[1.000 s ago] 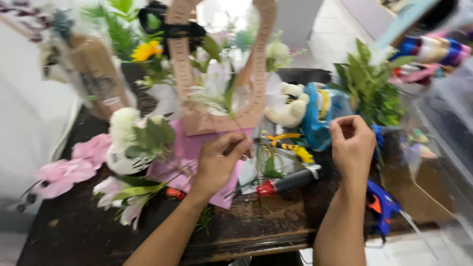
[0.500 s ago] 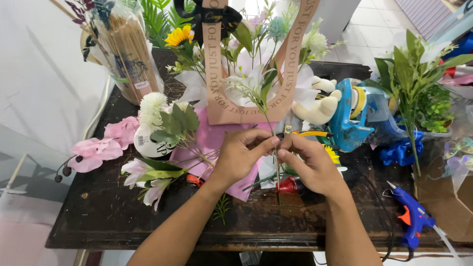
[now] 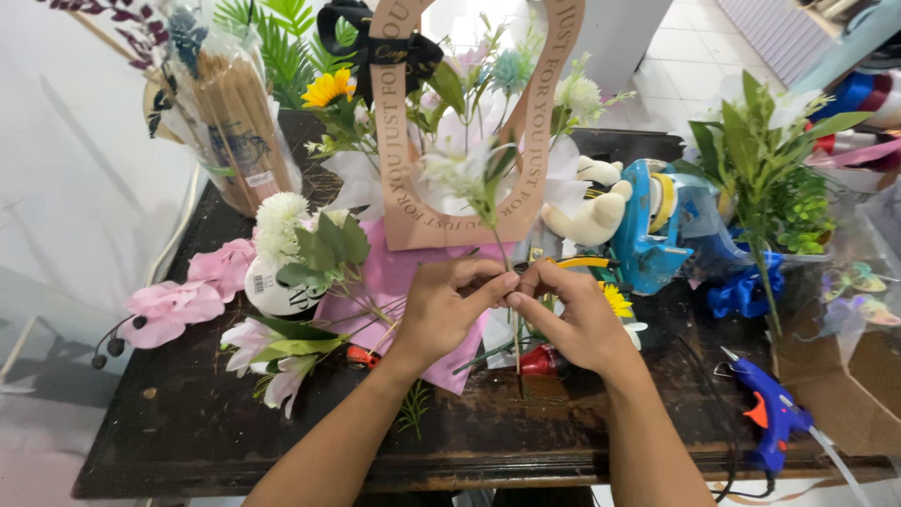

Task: The person prepares floral elements by hand, cuts a piece of pink tissue paper using shears, and then gathers and folds the pink paper around a wire stem.

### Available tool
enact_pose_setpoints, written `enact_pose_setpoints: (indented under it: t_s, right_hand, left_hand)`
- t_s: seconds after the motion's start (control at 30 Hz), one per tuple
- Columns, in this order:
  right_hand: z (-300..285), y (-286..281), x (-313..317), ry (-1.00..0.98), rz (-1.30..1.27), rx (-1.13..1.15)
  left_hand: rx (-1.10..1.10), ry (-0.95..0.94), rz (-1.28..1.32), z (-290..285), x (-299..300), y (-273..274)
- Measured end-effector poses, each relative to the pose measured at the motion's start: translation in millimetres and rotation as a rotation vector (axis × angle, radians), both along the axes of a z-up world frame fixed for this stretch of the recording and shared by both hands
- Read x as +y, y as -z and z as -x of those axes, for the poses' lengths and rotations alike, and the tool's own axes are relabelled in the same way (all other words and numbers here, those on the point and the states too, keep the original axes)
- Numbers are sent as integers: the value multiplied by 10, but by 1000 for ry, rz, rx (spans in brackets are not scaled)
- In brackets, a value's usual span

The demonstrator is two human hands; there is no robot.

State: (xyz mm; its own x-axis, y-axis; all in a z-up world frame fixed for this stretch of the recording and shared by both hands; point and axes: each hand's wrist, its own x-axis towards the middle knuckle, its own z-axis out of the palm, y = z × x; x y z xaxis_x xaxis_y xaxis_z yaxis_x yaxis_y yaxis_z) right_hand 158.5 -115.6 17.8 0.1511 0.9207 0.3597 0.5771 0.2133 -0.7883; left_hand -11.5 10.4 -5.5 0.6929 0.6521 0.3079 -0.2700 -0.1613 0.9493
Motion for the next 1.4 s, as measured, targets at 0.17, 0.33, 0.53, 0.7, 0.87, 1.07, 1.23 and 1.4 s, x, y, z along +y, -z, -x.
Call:
enact_pose_setpoints:
  t_s: [0.17, 0.33, 0.53, 0.7, 0.87, 1.07, 1.23, 1.4]
  right_hand:
    - [66, -14, 42, 89, -53, -37]
    - [129, 81, 56, 289, -264, -118]
    - [428, -27, 96, 353, -477, -250]
    - [478, -28, 116, 376, -440, -41]
    - [535, -80, 103, 370, -383, 3]
    - [351, 45, 135, 225, -227, 222]
    - [261, 16, 110, 253, -192, 175]
    - [350, -44, 46, 388, -480, -275]
  left_hand:
    - [-2, -108, -20, -35, -64, -50]
    - [-47, -324, -140, -31, -150, -106]
    - [-161, -446, -175, -27, -164, -156]
    - [-235, -457, -168, -101, -159, -80]
    - [-219, -468, -172, -132, -128, -24]
    - [-160, -433, -115, -124, -142, -30]
    - [-91, -453, -20, -89, -152, -171]
    - [-20, -522, 133, -36, -59, -137]
